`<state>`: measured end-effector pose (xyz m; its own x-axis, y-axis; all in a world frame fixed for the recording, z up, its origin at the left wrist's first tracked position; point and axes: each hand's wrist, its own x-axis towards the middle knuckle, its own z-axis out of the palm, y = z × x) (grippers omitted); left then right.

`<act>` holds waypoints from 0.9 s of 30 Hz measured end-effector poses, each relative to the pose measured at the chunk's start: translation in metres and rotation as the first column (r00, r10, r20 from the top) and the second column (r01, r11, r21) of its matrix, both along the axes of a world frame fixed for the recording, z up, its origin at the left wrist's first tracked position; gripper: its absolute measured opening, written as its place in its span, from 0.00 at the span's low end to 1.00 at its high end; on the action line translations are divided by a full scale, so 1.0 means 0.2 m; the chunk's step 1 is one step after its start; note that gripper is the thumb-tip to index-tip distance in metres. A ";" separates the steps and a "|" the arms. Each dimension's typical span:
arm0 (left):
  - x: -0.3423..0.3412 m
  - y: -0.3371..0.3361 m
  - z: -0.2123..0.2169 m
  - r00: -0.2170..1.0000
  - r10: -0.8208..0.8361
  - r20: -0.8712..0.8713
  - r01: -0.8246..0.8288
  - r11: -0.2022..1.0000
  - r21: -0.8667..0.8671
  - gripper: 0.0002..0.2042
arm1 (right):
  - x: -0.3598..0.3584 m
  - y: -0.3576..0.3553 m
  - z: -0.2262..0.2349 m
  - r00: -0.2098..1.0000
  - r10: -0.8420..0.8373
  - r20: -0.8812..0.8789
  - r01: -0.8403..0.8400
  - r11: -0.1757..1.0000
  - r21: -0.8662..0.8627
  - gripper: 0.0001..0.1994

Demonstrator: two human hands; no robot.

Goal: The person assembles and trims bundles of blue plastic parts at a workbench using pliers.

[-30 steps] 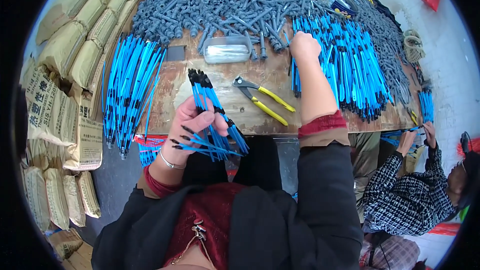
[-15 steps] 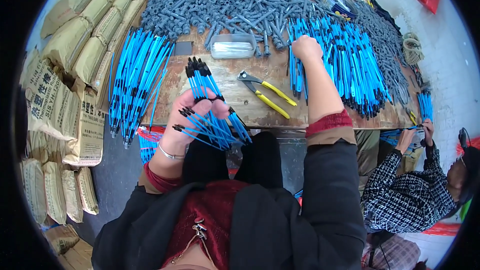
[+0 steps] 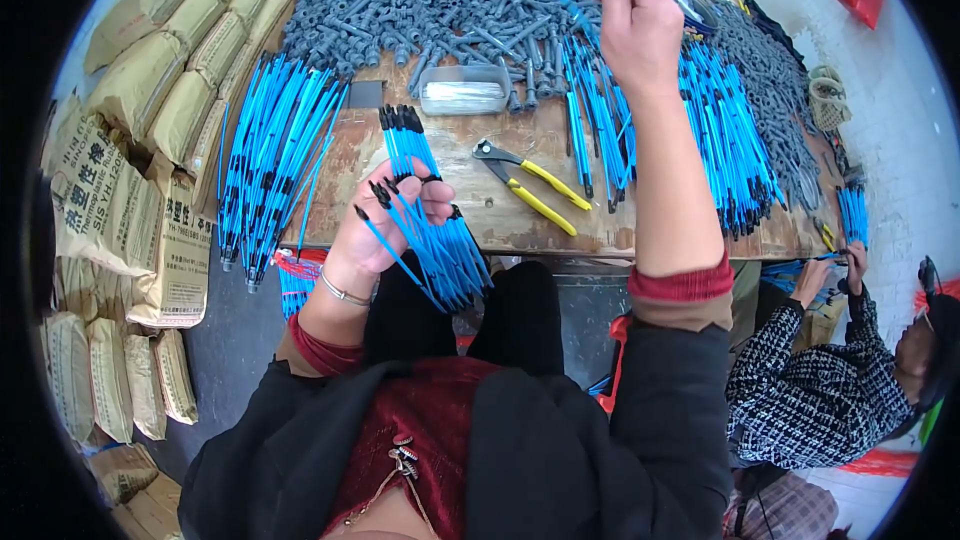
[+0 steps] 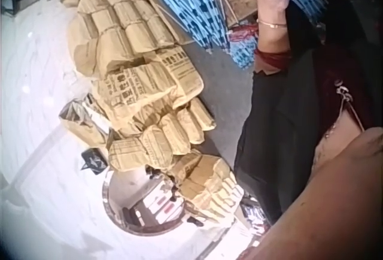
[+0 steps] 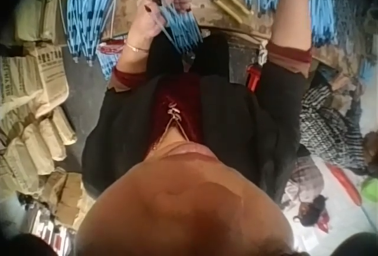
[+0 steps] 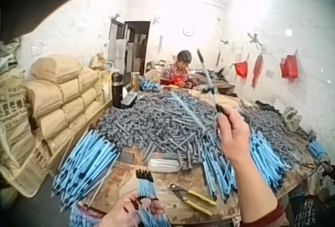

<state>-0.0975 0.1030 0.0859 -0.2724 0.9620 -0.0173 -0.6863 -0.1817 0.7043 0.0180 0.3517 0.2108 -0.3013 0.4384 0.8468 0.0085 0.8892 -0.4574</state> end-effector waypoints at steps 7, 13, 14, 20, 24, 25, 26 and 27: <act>-0.09 0.03 -0.12 0.967 -0.109 0.231 0.070 0.983 0.170 0.12 | 0.18 -0.65 -0.20 0.657 0.692 0.299 -0.327 0.620 -0.714 0.09; -0.02 0.01 -0.03 0.963 -0.181 0.198 0.099 0.926 0.364 0.12 | 0.22 -0.79 -0.44 0.738 0.561 0.375 -0.227 0.730 -0.644 0.09; -0.02 0.01 -0.03 0.963 -0.181 0.201 0.098 0.927 0.362 0.12 | 0.22 -0.79 -0.44 0.741 0.564 0.366 -0.245 0.734 -0.633 0.09; -0.07 0.04 -0.03 0.943 -0.198 0.267 0.130 0.959 0.253 0.13 | 0.27 -0.73 -0.38 0.760 0.637 0.129 -0.336 0.555 -0.761 0.08; -0.10 0.04 -0.06 0.929 -0.270 0.254 0.199 0.942 0.272 0.15 | 0.31 -0.68 -0.39 0.549 0.832 -0.081 -0.516 0.261 -0.816 0.08; -0.10 0.05 -0.07 0.909 -0.336 0.248 0.259 0.919 0.296 0.16 | 0.32 -0.68 -0.41 0.562 0.827 -0.026 -0.484 0.303 -0.821 0.09; -0.11 0.05 -0.08 0.912 -0.325 0.252 0.249 0.924 0.290 0.16 | 0.32 -0.68 -0.42 0.573 0.819 0.031 -0.451 0.347 -0.822 0.09; -0.11 0.05 -0.09 0.900 -0.330 0.284 0.241 0.921 0.305 0.17 | 0.31 -0.69 -0.44 0.567 0.823 0.028 -0.451 0.339 -0.826 0.09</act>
